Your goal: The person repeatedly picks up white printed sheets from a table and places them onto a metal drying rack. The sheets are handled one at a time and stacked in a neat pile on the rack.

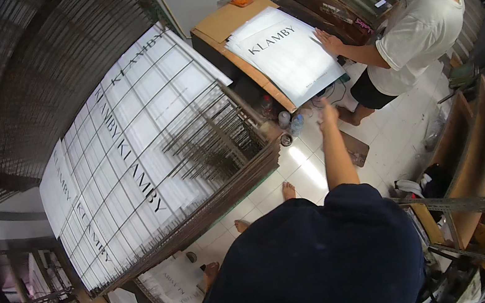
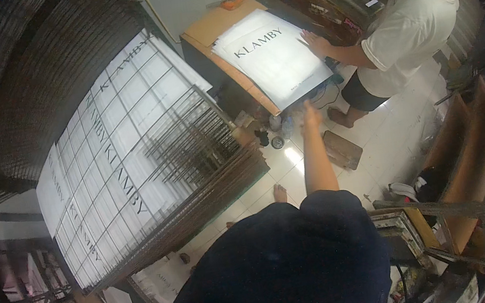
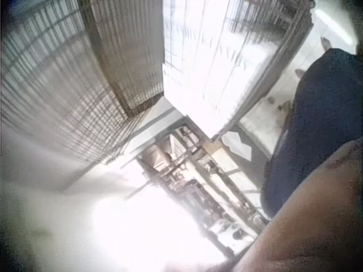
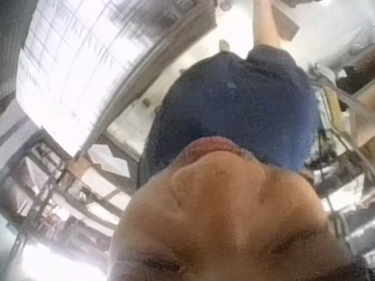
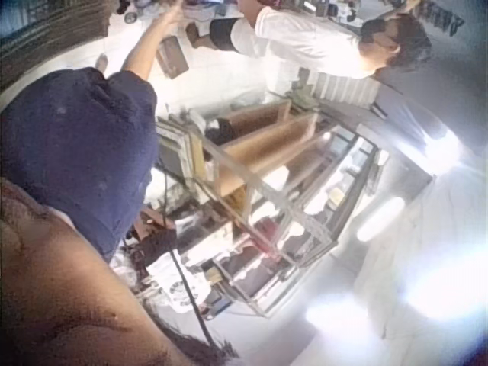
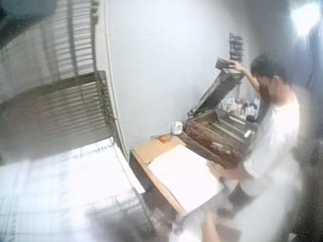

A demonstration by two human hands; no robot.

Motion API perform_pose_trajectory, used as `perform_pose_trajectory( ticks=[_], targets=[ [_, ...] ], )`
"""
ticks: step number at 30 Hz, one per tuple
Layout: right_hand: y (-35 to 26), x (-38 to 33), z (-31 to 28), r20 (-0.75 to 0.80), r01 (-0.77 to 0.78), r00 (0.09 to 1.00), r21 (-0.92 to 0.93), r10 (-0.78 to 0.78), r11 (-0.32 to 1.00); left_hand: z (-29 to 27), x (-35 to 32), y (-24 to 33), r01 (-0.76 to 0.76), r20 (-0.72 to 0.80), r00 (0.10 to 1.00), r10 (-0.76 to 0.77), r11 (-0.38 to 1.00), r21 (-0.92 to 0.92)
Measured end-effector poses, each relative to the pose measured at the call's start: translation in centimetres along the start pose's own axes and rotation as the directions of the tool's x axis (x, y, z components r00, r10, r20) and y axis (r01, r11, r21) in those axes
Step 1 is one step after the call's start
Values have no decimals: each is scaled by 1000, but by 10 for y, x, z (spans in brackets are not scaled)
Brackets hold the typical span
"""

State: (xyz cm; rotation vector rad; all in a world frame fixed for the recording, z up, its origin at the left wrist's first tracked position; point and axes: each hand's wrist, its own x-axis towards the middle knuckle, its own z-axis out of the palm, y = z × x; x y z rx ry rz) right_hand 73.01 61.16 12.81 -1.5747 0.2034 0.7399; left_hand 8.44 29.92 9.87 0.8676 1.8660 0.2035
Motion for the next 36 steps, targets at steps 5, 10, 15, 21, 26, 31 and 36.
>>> perform_pose_trajectory(
  ticks=[5, 10, 15, 21, 26, 31, 36],
  targets=[
    [48, 18, 55, 252, -272, 930, -19, 268, 962, 15, -20, 94, -80, -63, 995, 78, 996, -29],
    [60, 53, 72, 203, -51, 977, -37, 58, 998, 54, -83, 218, -314, -6, 949, 316, 944, -104],
    [57, 58, 61, 87, -77, 994, 189, 62, 979, 77, -120, 321, -469, 210, 843, 495, 868, -162],
    [2, 11, 46, 439, -455, 820, 109, 368, 884, 119, -136, 452, -616, 481, 525, 703, 703, -355],
    [-36, -24, 50, 688, -459, 706, 268, 165, 847, 185, -139, 553, -463, 431, 567, 702, 705, -538],
    [-101, -97, 46, 792, -498, 603, 281, 94, 820, 246, -72, 611, -573, 14, 794, 608, 755, -319],
    [-117, -123, 48, 709, -206, 699, 327, -94, 922, 260, -40, 638, -581, 23, 797, 604, 776, -247]
  ],
)
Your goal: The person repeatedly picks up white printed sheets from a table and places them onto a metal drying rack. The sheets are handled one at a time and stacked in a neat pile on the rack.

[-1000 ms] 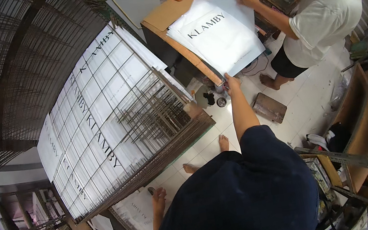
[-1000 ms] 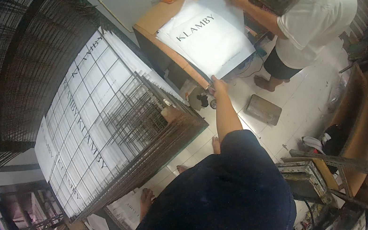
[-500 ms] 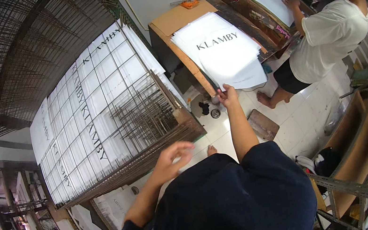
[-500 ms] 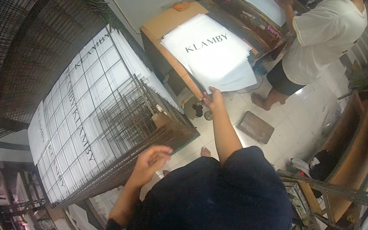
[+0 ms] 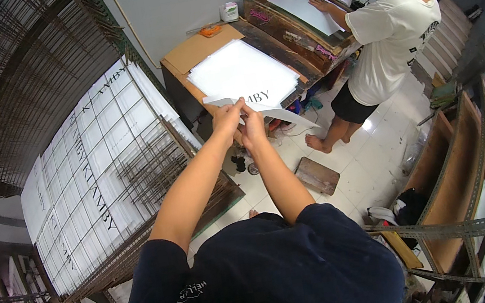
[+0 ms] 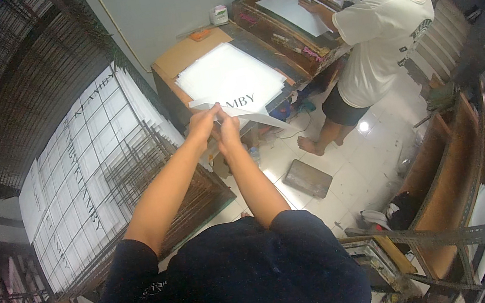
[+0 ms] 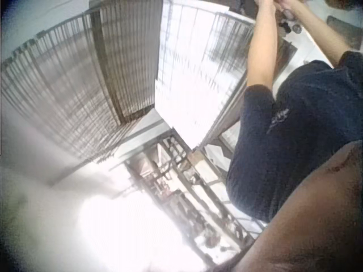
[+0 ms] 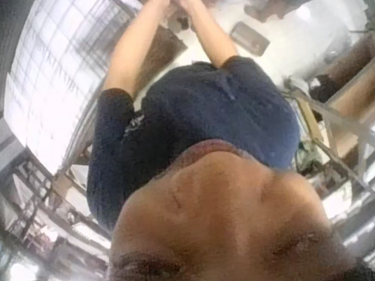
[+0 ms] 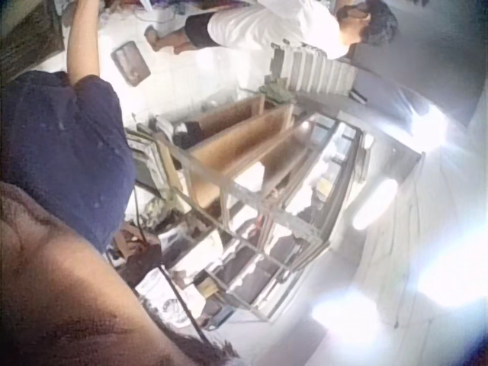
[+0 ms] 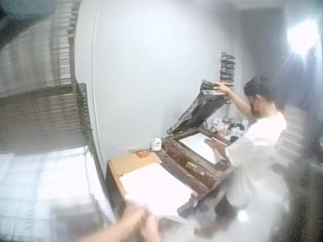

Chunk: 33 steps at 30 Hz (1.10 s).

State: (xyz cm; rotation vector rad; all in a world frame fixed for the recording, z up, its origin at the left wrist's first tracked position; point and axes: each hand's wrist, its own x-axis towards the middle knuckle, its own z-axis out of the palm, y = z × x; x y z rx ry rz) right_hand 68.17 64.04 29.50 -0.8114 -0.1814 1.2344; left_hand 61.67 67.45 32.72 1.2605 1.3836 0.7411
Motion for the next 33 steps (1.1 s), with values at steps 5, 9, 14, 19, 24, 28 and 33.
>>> perform_pose_trajectory(
  ticks=[5, 9, 14, 19, 24, 28, 33],
  targets=[
    [-6, -10, 12, -47, 199, 979, -17, -200, 980, 6, -17, 37, -60, 128, 989, 75, 992, -112],
    [16, -23, 4, 337, 715, 664, -549, -668, 433, -7, -16, 52, -218, 49, 972, 229, 961, -172],
    [65, 9, -55, 345, 341, 922, -502, -177, 795, -42, -63, 140, -284, 104, 937, 333, 902, -326],
    [48, 43, -81, 394, -46, 912, -184, 116, 982, -98, -96, 205, -331, 124, 883, 452, 789, -518],
    [-14, 37, -33, 598, -348, 794, 299, 110, 889, -173, -118, 237, -410, 213, 816, 537, 798, -442],
    [-54, 29, -6, 705, -430, 705, 341, 76, 836, -216, -138, 247, -416, 230, 800, 555, 788, -454],
    [-72, 30, 16, 889, -456, 456, 186, 49, 870, -275, -152, 241, -373, 234, 807, 543, 774, -511]
  ],
)
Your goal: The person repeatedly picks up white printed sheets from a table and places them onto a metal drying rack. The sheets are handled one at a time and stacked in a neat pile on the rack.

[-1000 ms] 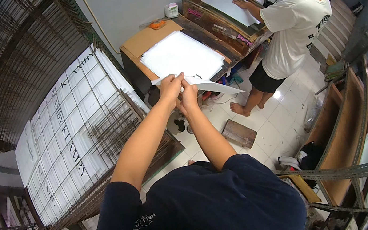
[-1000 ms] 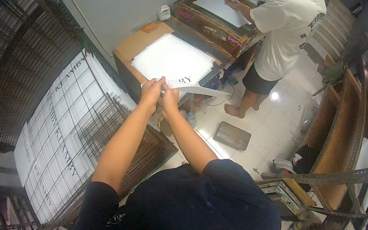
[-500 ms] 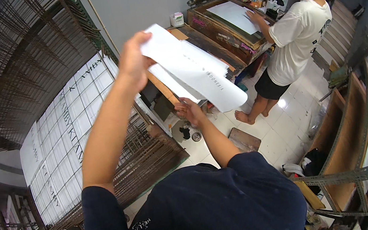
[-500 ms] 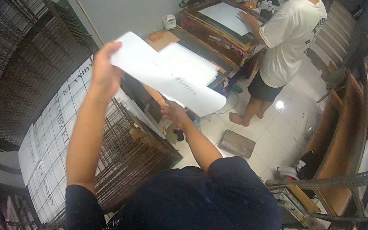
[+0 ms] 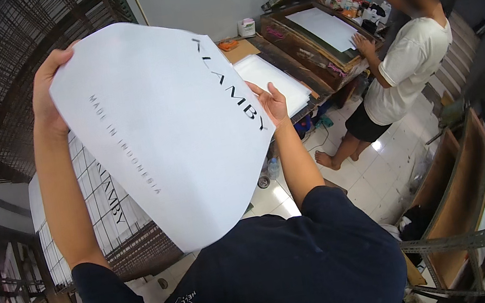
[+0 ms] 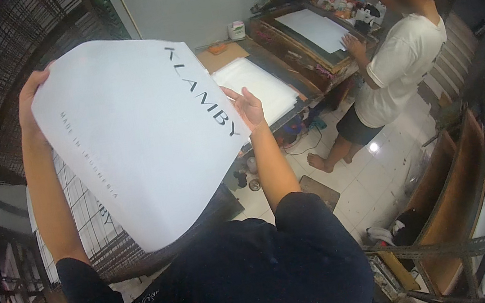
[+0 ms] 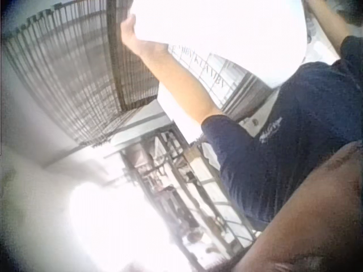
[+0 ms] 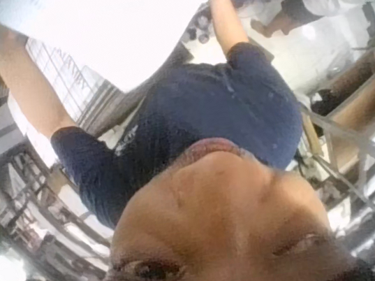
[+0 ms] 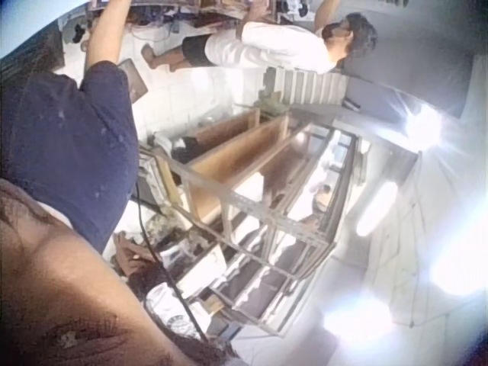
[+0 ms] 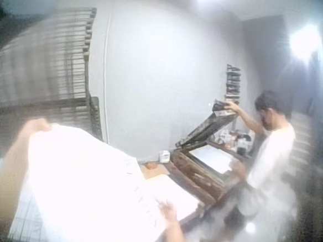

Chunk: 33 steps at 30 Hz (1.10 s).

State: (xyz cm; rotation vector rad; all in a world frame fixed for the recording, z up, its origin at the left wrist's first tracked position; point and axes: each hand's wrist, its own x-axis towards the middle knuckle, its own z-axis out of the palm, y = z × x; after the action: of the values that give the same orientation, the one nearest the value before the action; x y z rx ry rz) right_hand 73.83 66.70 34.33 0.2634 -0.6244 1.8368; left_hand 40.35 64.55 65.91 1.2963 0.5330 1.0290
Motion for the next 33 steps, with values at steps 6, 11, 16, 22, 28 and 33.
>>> perform_pose_trajectory(
  ticks=[6, 11, 16, 22, 28, 33],
  targets=[
    [36, 39, 50, -198, -70, 980, -445, -22, 893, -54, -68, 25, -77, -117, 990, 79, 997, 21],
    [61, 76, 69, -160, -181, 982, -649, 99, 739, -115, -164, 31, -139, -187, 968, 169, 977, 164],
    [85, 114, 112, -142, -203, 978, -801, 151, 563, -144, -262, 20, 0, -429, 888, 168, 930, 367],
    [179, 155, 144, -71, -179, 950, -922, 304, 343, -189, -391, 11, 159, -669, 707, 229, 870, 467],
    [282, 189, 179, -89, -256, 859, -928, 505, 272, -246, -491, 27, 72, -725, 612, 315, 891, 448],
    [351, 219, 182, -149, -361, 821, -884, 552, 297, -315, -508, 35, -9, -783, 547, 298, 937, 351]
  ],
)
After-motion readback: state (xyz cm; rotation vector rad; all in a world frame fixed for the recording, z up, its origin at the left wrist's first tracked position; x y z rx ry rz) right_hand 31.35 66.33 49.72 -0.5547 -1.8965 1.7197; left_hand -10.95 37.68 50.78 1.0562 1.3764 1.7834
